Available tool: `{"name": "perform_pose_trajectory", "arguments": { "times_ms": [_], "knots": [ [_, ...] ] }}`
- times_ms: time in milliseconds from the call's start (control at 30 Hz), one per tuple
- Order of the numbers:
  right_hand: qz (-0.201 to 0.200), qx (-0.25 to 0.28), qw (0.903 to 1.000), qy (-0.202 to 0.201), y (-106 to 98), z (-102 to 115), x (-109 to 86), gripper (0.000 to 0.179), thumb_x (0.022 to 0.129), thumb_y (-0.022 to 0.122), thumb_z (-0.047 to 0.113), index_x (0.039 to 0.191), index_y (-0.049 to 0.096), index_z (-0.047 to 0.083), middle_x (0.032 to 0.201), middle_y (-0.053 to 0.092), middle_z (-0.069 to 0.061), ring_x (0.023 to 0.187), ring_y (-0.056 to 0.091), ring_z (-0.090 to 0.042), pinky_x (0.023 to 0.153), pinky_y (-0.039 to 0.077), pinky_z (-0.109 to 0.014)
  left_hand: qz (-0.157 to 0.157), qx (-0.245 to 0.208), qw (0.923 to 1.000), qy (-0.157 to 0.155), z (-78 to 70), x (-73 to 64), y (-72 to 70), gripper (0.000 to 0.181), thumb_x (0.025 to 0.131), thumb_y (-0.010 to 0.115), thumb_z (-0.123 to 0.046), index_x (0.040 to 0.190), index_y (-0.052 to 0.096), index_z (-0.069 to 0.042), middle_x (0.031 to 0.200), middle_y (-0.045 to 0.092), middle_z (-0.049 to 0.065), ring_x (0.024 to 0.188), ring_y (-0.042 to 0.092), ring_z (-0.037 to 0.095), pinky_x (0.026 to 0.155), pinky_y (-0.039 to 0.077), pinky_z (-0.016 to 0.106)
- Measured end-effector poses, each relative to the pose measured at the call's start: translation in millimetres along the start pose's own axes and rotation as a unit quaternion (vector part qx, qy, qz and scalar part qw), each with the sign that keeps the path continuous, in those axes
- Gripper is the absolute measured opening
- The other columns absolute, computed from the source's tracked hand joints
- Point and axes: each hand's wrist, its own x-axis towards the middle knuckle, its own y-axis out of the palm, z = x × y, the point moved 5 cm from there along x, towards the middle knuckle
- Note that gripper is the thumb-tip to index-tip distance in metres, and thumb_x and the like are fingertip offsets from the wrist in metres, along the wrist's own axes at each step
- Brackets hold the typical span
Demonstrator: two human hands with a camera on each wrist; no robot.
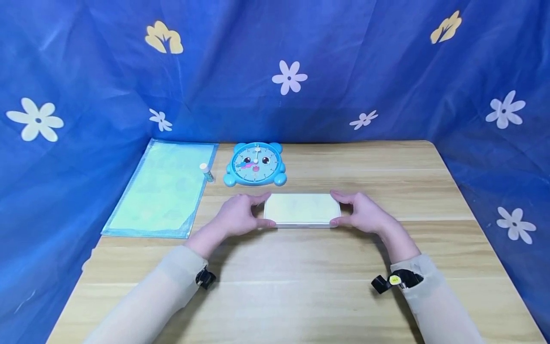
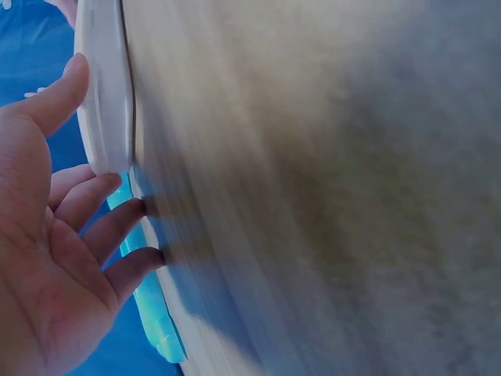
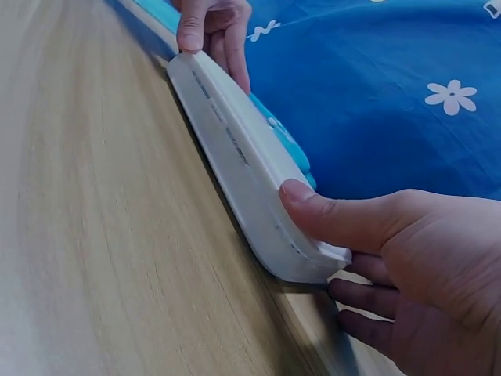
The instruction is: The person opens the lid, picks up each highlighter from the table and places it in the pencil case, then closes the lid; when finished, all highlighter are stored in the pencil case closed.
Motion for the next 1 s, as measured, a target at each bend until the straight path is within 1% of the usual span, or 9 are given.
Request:
{"name": "perform_pose_trajectory", "arguments": {
  "times_ms": [100,333,467,600,733,800,867,967,1000],
  "knots": [
    [0.005,-0.012,0.9999,0.007,1.0,1.9,0.8,0.093,0.082,0.094,0.033,0.156,0.049,0.000,0.162,0.043,-0.015,0.152,0.036,-0.030,0.124,0.028,-0.048,-0.003,-0.001,0.9998,-0.017,-0.6,0.1,-0.1,0.098,0.072,0.091,-0.066,0.155,0.056,-0.026,0.148,0.061,0.007,0.112,0.063,0.022,0.103,0.051,0.047],
    [0.008,-0.030,0.9995,0.005,0.1,1.4,2.1,0.095,0.082,0.094,0.035,0.157,0.048,0.000,0.161,0.044,-0.016,0.151,0.037,-0.030,0.123,0.030,-0.048,-0.008,-0.002,0.9996,-0.027,-0.5,1.9,1.0,0.099,0.069,0.092,-0.067,0.153,0.058,-0.027,0.148,0.061,0.007,0.135,0.059,0.031,0.107,0.049,0.050],
    [0.007,-0.036,0.9993,-0.004,-0.1,-0.4,1.5,0.095,0.083,0.093,0.038,0.157,0.048,0.001,0.162,0.043,-0.017,0.151,0.037,-0.031,0.123,0.029,-0.049,-0.008,0.004,0.9998,-0.018,-0.8,2.0,1.7,0.098,0.071,0.091,-0.067,0.154,0.057,-0.027,0.147,0.062,0.009,0.134,0.059,0.032,0.106,0.050,0.050],
    [0.004,-0.045,0.9988,-0.020,-2.7,-1.5,1.9,0.095,0.084,0.092,0.040,0.157,0.047,0.001,0.161,0.044,-0.017,0.151,0.038,-0.032,0.123,0.029,-0.049,-0.011,0.017,0.9998,-0.005,-1.5,2.8,1.7,0.098,0.073,0.089,-0.067,0.155,0.056,-0.024,0.117,0.077,0.014,0.111,0.066,0.025,0.096,0.053,0.046],
    [0.003,-0.046,0.9983,-0.036,-6.6,-0.7,0.7,0.093,0.086,0.090,0.042,0.157,0.048,-0.001,0.161,0.046,-0.017,0.151,0.040,-0.033,0.123,0.029,-0.050,-0.007,0.033,0.9993,0.017,-3.3,0.8,0.9,0.101,0.078,0.084,-0.070,0.158,0.052,-0.018,0.080,0.069,0.007,0.091,0.063,0.023,0.087,0.054,0.044],
    [-0.008,-0.038,0.9981,-0.047,-11.9,1.6,-1.7,0.089,0.087,0.089,0.041,0.155,0.050,-0.003,0.159,0.049,-0.018,0.148,0.043,-0.035,0.122,0.031,-0.052,-0.014,0.037,0.9987,0.031,-5.5,-2.5,-3.1,0.100,0.082,0.081,-0.070,0.161,0.049,-0.017,0.093,0.075,0.008,0.095,0.067,0.023,0.088,0.056,0.045],
    [-0.034,-0.026,0.9972,-0.061,-21.5,6.5,-5.0,0.081,0.090,0.087,0.036,0.152,0.053,-0.004,0.156,0.052,-0.018,0.145,0.048,-0.037,0.120,0.035,-0.054,-0.032,0.025,0.9982,0.045,-9.3,-6.7,-13.0,0.096,0.087,0.077,-0.068,0.162,0.046,-0.017,0.123,0.075,0.011,0.082,0.069,0.029,0.077,0.057,0.046],
    [-0.113,-0.015,0.9902,-0.080,-43.7,20.1,-13.2,0.062,0.094,0.084,0.028,0.145,0.062,-0.002,0.147,0.061,-0.017,0.136,0.057,-0.038,0.114,0.042,-0.055,-0.095,0.018,0.9923,0.077,-20.6,-14.0,-40.5,0.084,0.096,0.071,-0.060,0.163,0.045,-0.016,0.160,0.050,0.006,0.073,0.071,0.033,0.063,0.057,0.046],
    [-0.147,-0.014,0.9849,-0.090,-52.4,26.1,-16.6,0.056,0.095,0.083,0.023,0.142,0.065,-0.001,0.143,0.065,-0.017,0.133,0.060,-0.038,0.112,0.044,-0.055,-0.120,0.021,0.9886,0.088,-25.2,-16.5,-51.9,0.080,0.099,0.069,-0.058,0.163,0.044,-0.016,0.163,0.046,0.006,0.080,0.073,0.035,0.067,0.058,0.048]
  ]
}}
